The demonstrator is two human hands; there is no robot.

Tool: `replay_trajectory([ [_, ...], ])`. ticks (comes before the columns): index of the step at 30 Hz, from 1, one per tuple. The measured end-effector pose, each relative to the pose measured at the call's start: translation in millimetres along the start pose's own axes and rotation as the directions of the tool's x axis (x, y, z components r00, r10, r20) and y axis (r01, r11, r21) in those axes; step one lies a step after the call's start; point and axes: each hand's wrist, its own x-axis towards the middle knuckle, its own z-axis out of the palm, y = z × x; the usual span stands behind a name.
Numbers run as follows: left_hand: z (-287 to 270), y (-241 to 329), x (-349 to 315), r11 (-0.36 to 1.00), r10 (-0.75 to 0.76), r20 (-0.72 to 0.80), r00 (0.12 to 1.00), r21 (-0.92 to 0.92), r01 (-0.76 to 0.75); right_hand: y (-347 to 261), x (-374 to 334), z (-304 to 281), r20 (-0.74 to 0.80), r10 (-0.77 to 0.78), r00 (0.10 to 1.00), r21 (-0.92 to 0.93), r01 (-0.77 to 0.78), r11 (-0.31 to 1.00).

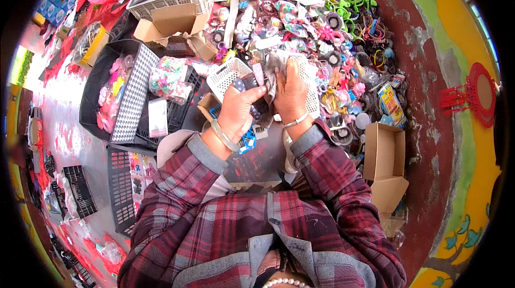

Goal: The person wipes the inside and outside of a white plastic basket with a gray cloth. They then pick up a small plastic-wrapped item from the cluttered floor, wipe it with the cloth, and place it into the basket.

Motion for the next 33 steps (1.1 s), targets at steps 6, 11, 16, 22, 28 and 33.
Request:
replay_trajectory([
  [6,5,3,4,1.0,0.016,-0.043,0.999,0.012,-0.016,60,10,3,0.082,0.376,0.923,0.629,-0.341,0.699],
  [11,-6,9,9,0.985,0.044,-0.01,0.999,0.166,-0.041,60,20,-22,0.519,0.339,0.785,0.831,-0.556,0.017],
  [16,-5,-1,9,0.9,0.127,0.113,0.985,0.404,-0.162,16,11,-11,0.653,0.283,0.702,0.738,-0.674,-0.031],
  [22,-9,-2,6,0.911,0.039,0.089,0.995,0.407,-0.072,9,9,-2,0.521,0.397,0.756,0.798,-0.596,0.087],
  [28,-8,0,7,0.941,-0.045,0.034,0.998,0.336,0.031,9,7,4,0.458,0.5,0.735,0.794,-0.591,0.14],
  [33,-13,9,10,0.963,-0.035,-0.076,0.996,0.263,0.054,54,14,8,0.444,0.495,0.747,0.836,-0.544,0.072],
])
